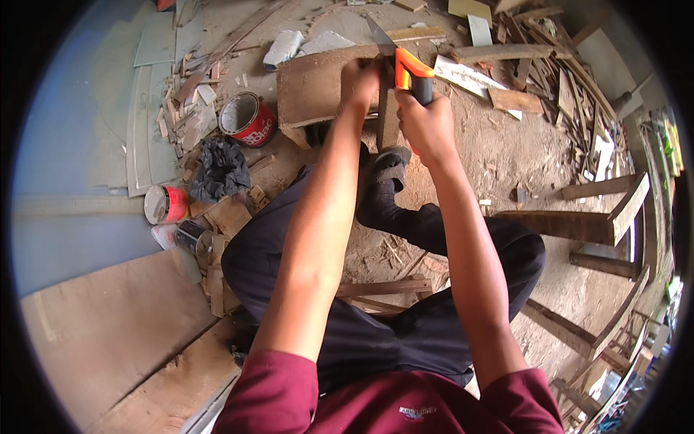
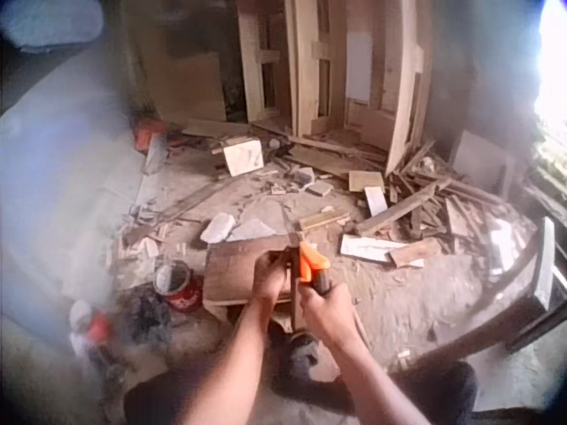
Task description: The person sits on the floor and uses a hand saw to cut a small piece of wood. They then use a hammer to split the wood further and fit the pieces into a wooden frame.
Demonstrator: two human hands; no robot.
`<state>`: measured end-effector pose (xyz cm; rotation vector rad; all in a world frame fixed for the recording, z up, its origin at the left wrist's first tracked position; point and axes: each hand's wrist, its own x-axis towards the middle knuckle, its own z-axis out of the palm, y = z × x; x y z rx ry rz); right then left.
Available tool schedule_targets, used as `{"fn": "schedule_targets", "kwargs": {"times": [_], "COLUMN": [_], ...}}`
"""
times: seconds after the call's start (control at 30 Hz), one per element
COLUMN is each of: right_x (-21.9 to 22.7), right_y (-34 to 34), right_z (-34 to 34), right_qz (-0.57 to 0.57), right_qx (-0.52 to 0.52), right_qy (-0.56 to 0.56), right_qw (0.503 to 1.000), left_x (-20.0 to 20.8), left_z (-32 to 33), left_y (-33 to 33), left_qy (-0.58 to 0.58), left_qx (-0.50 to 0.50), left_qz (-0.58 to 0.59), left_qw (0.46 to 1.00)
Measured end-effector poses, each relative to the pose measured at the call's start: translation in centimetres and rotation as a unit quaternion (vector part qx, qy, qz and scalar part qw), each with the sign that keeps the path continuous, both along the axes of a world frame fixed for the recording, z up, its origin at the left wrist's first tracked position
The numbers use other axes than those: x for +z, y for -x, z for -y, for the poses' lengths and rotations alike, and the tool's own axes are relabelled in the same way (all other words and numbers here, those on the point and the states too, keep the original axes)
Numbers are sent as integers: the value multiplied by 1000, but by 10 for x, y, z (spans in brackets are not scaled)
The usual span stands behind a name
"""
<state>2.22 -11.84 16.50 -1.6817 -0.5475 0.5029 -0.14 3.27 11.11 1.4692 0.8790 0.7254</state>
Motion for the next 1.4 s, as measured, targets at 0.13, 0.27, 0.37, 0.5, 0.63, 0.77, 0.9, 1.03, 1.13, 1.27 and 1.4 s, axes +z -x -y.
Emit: {"fn": "schedule_targets", "kwargs": {"times": [0.13,0.27,0.37,0.5,0.63,0.77,0.9,1.03,1.13,1.27,1.4], "right_x": [2,0,2,-7,-14,14,10,-21,-22,-24,-28], "right_y": [1,-2,7,11,54,117,112,19,15,80,119], "right_z": [-1,3,-4,-3,50,175,170,18,-5,85,158], "right_qz": [3,-43,-38,-9,3,-38,-30,0,31,35,52], "right_qx": [17,23,25,4,13,49,7,20,32,47,26], "right_qy": [5,9,-23,-21,-30,12,5,-50,-45,-30,-13], "right_qw": [1000,999,999,1000,999,998,1000,999,998,998,998], "left_x": [-92,-103,-108,-111,-102,-119,-106,-114,-124,-128,-128], "left_z": [27,59,37,40,45,34,46,37,31,34,35], "left_y": [27,13,-15,-29,-21,-24,-30,-37,-34,-26,-38], "left_qy": [-121,-326,-197,-167,-269,-292,-265,-213,-157,-270,-337], "left_qx": [78,35,67,113,128,137,150,130,110,153,178], "left_qz": [114,51,115,91,67,82,104,98,129,65,71], "left_qw": [983,943,971,975,952,943,947,963,973,948,922]}}
